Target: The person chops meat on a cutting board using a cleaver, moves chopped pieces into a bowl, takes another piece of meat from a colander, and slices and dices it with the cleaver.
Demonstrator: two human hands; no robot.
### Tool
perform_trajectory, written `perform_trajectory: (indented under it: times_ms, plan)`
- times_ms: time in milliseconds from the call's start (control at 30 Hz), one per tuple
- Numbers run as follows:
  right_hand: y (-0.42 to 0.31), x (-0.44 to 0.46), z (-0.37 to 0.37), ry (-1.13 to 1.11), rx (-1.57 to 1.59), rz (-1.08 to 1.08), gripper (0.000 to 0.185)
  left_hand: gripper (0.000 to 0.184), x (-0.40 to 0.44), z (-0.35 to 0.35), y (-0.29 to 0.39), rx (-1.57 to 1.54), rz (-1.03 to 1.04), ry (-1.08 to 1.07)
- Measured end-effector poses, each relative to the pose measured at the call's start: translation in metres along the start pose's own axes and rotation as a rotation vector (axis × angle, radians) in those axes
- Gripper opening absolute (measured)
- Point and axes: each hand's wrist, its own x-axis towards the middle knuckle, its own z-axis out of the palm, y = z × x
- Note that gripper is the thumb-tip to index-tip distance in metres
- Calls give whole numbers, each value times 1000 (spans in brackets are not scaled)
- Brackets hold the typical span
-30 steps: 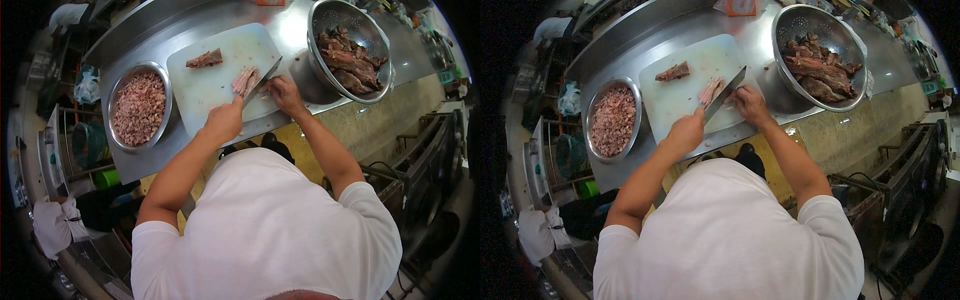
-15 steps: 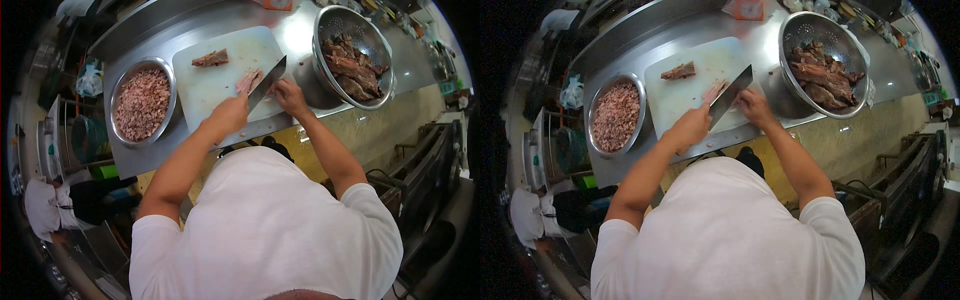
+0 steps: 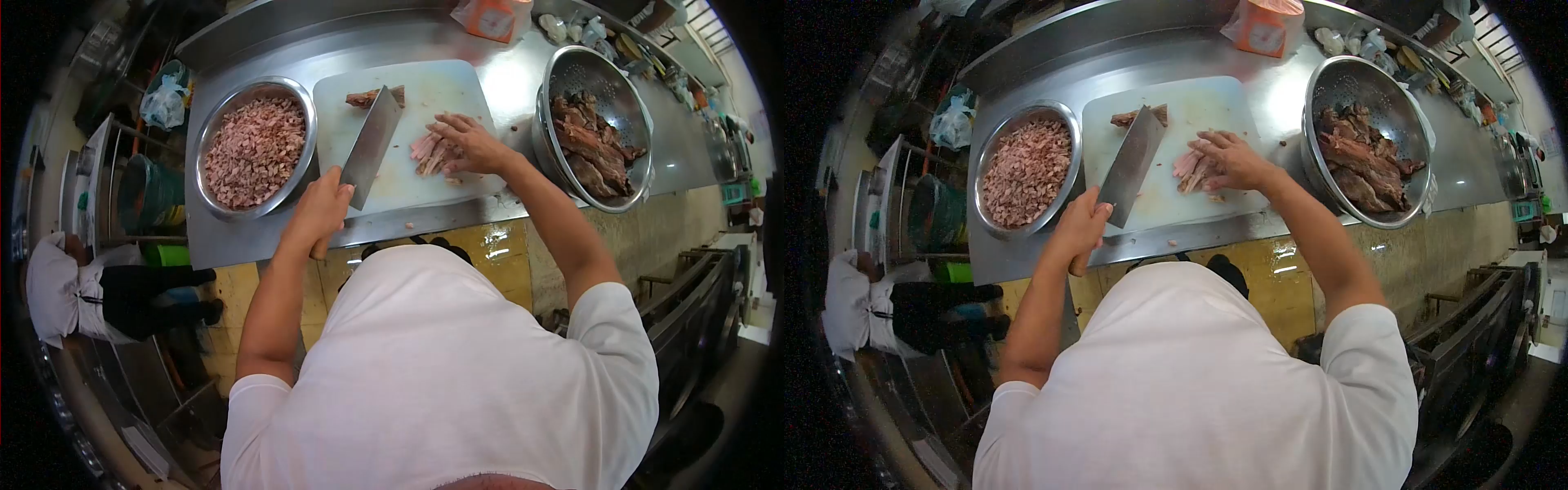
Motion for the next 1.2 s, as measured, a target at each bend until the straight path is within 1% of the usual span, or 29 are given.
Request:
perform_trajectory:
  times_ms: [33,100,133,200,233,300,333,367,400,433,467,500,533,567,633,667,733,767,833,867,900,967,1000,1033,1067,1100,1133,1167,1200]
  plan:
    - [1,1,6,-1,-3,-5,101,22,-2,2,-3,-3,-1,5]
    - [-4,0,17,-37,-149,-54,99,22,-6,4,-10,-6,-3,7]
    - [-7,-2,20,-44,-148,-63,99,22,-7,6,-13,-12,-11,12]
    - [-12,-8,30,106,-147,-76,94,22,-9,11,-23,-43,58,71]
    - [-12,-11,35,100,-141,-82,94,22,-10,15,-30,-45,48,72]
    - [-14,-13,39,170,-161,109,85,23,-10,21,-37,75,179,154]
    - [-17,-13,42,244,-138,134,78,23,-12,23,-37,76,177,152]
    - [-22,-11,46,245,-136,135,78,21,-14,27,-34,134,208,180]
    - [-29,-7,49,265,-115,224,77,21,-15,28,-30,194,238,214]
    - [-36,-3,50,283,-93,306,76,21,-17,29,-23,198,231,222]
    - [-41,0,50,284,-86,292,76,20,-20,29,-15,210,162,190]
    - [-48,4,47,237,-63,379,81,19,-23,29,-9,222,91,160]
    - [-54,5,43,188,-41,468,86,18,-26,29,-7,235,89,161]
    - [-53,-2,37,187,-33,453,86,18,-28,29,-8,239,76,172]
    - [-37,-22,25,214,-103,154,103,19,-31,29,-15,274,94,184]
    - [-31,-27,27,215,-97,130,103,19,-31,31,-20,277,78,201]
    - [-23,-30,36,149,-144,122,115,17,-29,39,-28,303,82,196]
    - [-20,-24,40,150,-141,101,115,17,-27,45,-28,304,68,212]
    - [-20,-15,46,151,-151,175,117,16,-23,56,-23,282,135,195]
    - [-20,-10,49,200,-161,148,109,16,-21,59,-20,285,131,197]
    - [-23,-6,50,204,-161,148,109,16,-16,58,-14,269,157,164]
    - [-29,3,52,281,-115,122,92,15,-12,54,-6,254,191,133]
    - [-32,9,58,283,-119,127,92,16,-13,50,1,271,159,136]
    - [-36,14,66,349,-116,170,84,16,-13,51,6,286,128,132]
    - [-39,16,74,416,-113,224,76,16,-14,51,5,287,141,114]
    - [-47,19,76,418,-119,253,76,16,-16,48,0,268,132,157]
    - [-58,25,78,469,-112,370,74,16,-17,45,-5,249,120,198]
    - [-68,30,83,521,-103,486,73,16,-21,43,-10,252,136,173]
    - [-76,35,86,523,-107,510,73,16,-24,40,-14,269,139,216]
